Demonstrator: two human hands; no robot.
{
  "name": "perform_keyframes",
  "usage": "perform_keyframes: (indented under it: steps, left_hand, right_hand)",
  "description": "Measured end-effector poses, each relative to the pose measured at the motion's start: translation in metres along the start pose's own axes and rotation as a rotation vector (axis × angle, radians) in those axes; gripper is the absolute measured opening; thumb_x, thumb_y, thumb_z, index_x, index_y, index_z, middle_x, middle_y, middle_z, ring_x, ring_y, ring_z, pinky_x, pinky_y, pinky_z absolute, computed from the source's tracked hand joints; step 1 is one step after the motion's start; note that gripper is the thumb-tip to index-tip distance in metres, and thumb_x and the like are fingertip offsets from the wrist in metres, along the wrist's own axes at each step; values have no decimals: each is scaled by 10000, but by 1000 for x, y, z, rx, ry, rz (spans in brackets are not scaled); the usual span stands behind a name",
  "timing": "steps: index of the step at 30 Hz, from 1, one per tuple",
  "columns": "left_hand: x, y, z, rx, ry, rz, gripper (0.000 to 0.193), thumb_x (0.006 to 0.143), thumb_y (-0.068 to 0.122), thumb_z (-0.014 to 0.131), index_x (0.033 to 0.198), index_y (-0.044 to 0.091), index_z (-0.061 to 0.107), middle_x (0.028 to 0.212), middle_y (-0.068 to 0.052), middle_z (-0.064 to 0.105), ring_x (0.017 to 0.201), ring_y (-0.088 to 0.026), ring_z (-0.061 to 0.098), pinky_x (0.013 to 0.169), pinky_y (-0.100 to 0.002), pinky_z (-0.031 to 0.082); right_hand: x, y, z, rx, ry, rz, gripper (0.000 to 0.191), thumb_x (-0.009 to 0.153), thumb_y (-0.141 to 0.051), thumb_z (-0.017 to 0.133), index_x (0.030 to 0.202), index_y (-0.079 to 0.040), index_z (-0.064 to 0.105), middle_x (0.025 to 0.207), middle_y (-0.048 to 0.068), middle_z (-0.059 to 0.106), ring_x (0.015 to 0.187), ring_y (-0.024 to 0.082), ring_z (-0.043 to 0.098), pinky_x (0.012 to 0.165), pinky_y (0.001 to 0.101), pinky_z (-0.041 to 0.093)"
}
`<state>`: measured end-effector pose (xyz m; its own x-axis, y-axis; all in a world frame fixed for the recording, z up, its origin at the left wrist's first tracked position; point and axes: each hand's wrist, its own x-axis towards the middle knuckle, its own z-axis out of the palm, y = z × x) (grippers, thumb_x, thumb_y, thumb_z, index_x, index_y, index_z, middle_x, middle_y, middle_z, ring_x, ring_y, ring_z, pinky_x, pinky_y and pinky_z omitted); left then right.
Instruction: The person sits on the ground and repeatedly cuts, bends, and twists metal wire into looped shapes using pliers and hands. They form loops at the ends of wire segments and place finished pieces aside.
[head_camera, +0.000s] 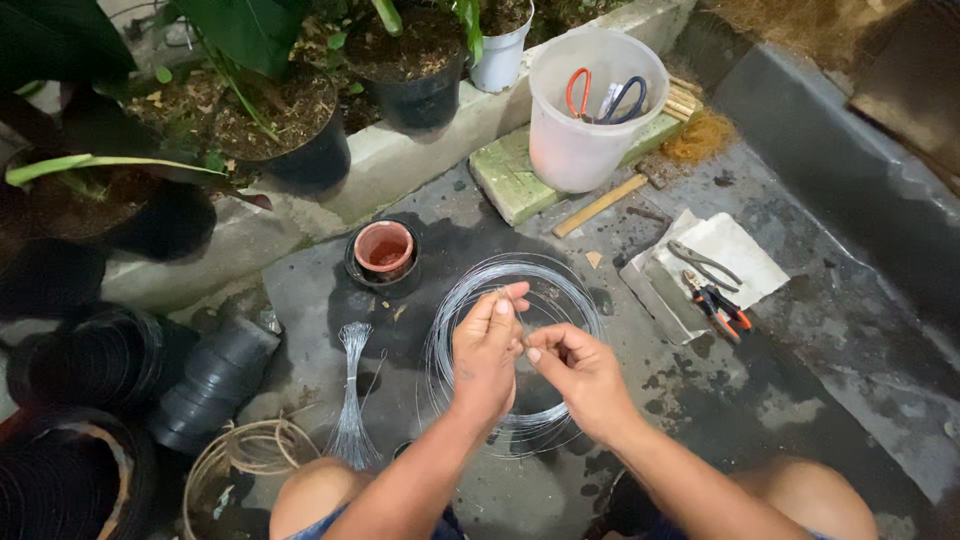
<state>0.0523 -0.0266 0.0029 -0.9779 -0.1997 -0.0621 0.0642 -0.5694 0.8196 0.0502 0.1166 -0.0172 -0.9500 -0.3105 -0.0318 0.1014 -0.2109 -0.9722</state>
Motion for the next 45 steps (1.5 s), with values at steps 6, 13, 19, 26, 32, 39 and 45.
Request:
perform_keyframes:
  steps: [6,13,19,26,32,39,45]
  left_hand:
    - [-1,1,1,-73,-11,13,349,1063,182,510,1282,-56,642,967,-30,583,671,-38,414,607,-219,388]
    - [-1,-2,-2,-71,-9,10,341,1074,187,511,1282,-47,647,961,-16,578,681,-28,409,604,-198,364]
    - [-3,-6,-1,-36,17,9,315,1070,180,504,1241,-39,653,907,7,545,663,-33,416,579,-199,363]
    - [-5,-6,1,-32,27,25,315,1081,189,493,1218,-41,658,862,28,492,666,-30,403,577,-196,350]
    - [-4,-3,4,-41,63,18,318,1079,205,487,1189,-35,665,836,28,483,633,-30,377,545,-196,326]
    - [-3,-5,1,-32,86,4,296,1073,195,493,1149,-19,683,827,24,480,645,-41,396,550,-206,351]
    - [-2,-8,4,9,116,27,298,1078,203,487,1112,-15,688,820,24,477,654,-42,393,551,-205,351]
  right_hand:
    - [-2,0,3,-139,24,-11,99,928,-17,709,1025,-8,726,825,-60,607,726,29,499,624,209,411]
    - [-4,-12,16,-333,54,-165,131,917,-26,703,1042,-20,743,898,-12,687,791,56,611,697,217,503]
    - [-10,-23,29,-503,138,-220,153,884,-30,732,1032,-20,768,882,33,736,710,77,621,622,236,495]
    - [-12,-29,29,-540,105,-323,160,887,-19,732,1043,-11,766,897,57,757,725,80,666,610,227,522]
    - [-11,-29,30,-569,116,-345,154,886,-9,733,1036,-5,767,913,73,771,731,85,686,623,227,540]
    - [-8,-32,29,-665,40,-465,211,878,34,692,1083,27,741,973,110,759,837,165,753,740,264,592]
    - [-4,-26,27,-626,61,-406,173,882,18,711,1049,23,753,986,110,777,848,151,745,743,268,587]
